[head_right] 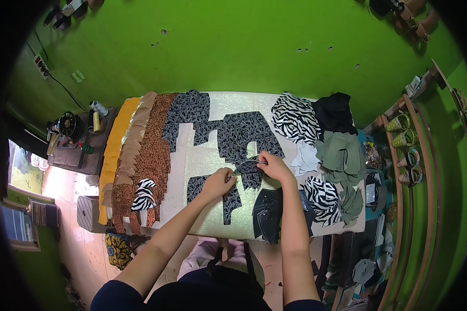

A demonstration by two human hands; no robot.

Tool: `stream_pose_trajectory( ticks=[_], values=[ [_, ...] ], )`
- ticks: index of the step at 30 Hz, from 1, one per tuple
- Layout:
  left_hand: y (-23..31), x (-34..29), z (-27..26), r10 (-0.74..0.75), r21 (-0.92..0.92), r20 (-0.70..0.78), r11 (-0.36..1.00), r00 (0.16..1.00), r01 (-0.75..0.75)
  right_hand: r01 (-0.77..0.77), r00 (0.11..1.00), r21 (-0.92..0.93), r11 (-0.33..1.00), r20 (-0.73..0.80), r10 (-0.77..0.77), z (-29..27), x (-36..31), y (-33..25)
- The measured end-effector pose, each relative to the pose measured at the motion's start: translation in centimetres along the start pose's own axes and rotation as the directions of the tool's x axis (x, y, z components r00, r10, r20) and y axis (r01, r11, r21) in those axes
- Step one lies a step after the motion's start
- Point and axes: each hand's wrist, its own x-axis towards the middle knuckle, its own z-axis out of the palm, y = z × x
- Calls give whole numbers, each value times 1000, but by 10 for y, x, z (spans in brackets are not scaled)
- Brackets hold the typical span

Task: The recorder is sorting and organizing various animal-print fabric components for shoe manufacturing on a workbench.

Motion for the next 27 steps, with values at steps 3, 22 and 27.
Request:
stream_pose_trajectory(
  ticks=[3,22,27],
  values=[
    [-18,5,5,-10,-361,-109,932,994,-30,148,987,35,988,51,-150,7,4,-14],
    [-116,-46,-56,-161,-152,-7,976,987,158,15,975,314,949,208,-84,129,25,-27],
    [-115,-49,-50,-115,-82,-58,991,992,110,12,994,216,976,103,-35,138,22,-27]
  ],
)
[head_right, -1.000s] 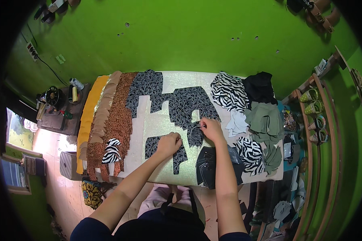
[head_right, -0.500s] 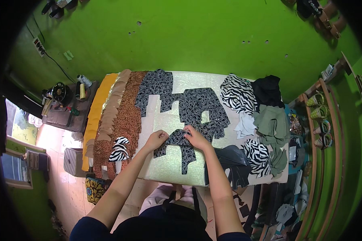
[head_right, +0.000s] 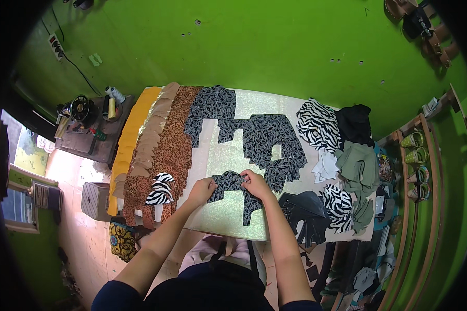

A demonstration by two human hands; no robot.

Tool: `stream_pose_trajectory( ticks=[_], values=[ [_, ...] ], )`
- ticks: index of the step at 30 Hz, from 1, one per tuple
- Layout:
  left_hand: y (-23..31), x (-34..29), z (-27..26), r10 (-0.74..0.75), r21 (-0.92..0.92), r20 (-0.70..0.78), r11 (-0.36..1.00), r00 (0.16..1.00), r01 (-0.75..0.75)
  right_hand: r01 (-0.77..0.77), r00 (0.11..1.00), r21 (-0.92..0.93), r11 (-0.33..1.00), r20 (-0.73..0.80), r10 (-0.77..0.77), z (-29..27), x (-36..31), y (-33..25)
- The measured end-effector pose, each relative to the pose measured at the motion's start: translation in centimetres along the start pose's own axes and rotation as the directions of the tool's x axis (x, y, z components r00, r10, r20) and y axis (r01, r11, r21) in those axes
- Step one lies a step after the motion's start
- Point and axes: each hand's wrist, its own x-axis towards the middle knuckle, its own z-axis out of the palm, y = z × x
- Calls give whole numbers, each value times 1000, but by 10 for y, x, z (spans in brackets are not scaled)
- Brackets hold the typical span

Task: The recorder is sorting and organizing various animal-print fabric components for shoe manufacturing on a workbench.

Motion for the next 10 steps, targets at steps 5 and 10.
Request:
stream_pose_trajectory(
  ticks=[5,10],
  values=[
    [3,-3,6,-36,171,-32,984,999,41,103,977,-142,984,-170,-127,13,-8,-6],
    [13,-10,9,-80,368,-97,923,992,110,57,858,-514,856,-413,-305,30,-25,-10]
  ],
)
